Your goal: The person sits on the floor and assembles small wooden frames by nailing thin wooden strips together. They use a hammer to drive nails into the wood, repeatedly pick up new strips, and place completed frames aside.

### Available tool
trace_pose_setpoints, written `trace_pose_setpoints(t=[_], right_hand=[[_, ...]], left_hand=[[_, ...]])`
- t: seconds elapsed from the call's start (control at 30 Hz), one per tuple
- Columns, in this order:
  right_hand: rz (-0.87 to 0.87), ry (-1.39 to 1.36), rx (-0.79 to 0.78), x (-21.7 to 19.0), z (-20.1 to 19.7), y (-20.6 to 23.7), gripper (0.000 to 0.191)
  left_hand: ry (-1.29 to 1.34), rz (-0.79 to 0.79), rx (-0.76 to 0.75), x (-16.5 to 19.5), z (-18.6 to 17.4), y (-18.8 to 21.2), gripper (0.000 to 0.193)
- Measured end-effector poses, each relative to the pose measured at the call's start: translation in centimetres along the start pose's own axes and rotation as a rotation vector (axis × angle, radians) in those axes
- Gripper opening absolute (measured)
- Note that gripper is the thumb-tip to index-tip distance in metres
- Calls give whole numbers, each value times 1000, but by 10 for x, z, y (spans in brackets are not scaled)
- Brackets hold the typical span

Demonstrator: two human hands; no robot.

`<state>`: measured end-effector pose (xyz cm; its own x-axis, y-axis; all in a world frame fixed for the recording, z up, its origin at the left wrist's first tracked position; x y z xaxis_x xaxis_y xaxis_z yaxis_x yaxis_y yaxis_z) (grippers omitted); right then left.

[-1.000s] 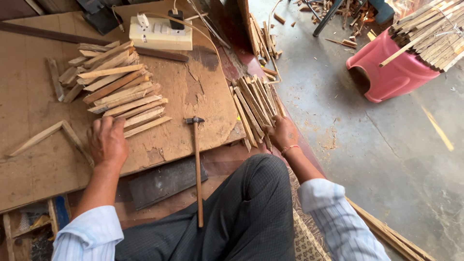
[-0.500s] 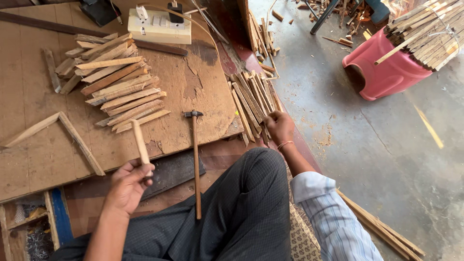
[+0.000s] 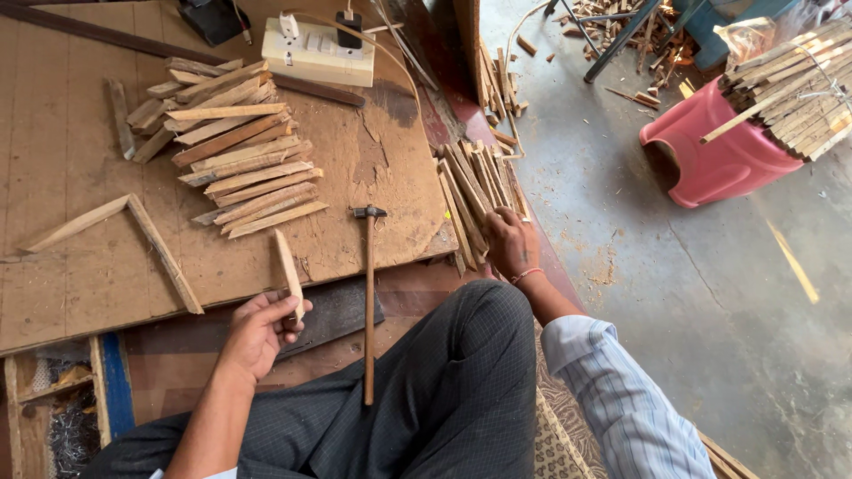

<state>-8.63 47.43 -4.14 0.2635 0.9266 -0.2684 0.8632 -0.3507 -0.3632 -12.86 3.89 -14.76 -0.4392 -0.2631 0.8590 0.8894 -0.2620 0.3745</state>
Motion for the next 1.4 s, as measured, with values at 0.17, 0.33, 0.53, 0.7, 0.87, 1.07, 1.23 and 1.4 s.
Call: trace_pose_setpoints(t=[0.17,0.33,0.53,0.7,0.87,1.07,1.23,1.4], right_hand=[[294,-515,138,9,-36,-7,22],[14,-832,219,-53,-103,-15,17],[65,-1181,-40,-136,-141,4,13],[-113,-1113,-247,-247,-118,52,16],[-299,-825,-140,-310,-86,80,25],[-168,-844,-432,-312,-27,81,18],[-179,-800,-424,-309,-13,82,14],[-232,-816,-385,-313,-14,84,14]], left_hand=[[169,-42,-167,0,24,4,26],[125,237,-239,36,39,10,28],[387,517,-231,96,45,38,29],[269,702,-291,132,48,70,18],[84,759,-160,140,33,87,21],[177,723,-172,137,39,88,21],[219,706,-149,125,43,83,21],[216,692,-178,123,44,80,22]])
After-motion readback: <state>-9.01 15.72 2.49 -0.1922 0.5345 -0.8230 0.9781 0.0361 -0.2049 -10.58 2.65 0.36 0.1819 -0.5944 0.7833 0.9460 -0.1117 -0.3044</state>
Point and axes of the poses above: each hand's wrist, its own y-axis away from the middle knuckle, its own z-axis out of the palm, x = y × z, the point moved 10 cm from there along -y, towards the middle knuckle, and after that the axes turned 14 degrees about z, right-handed, at the moved point
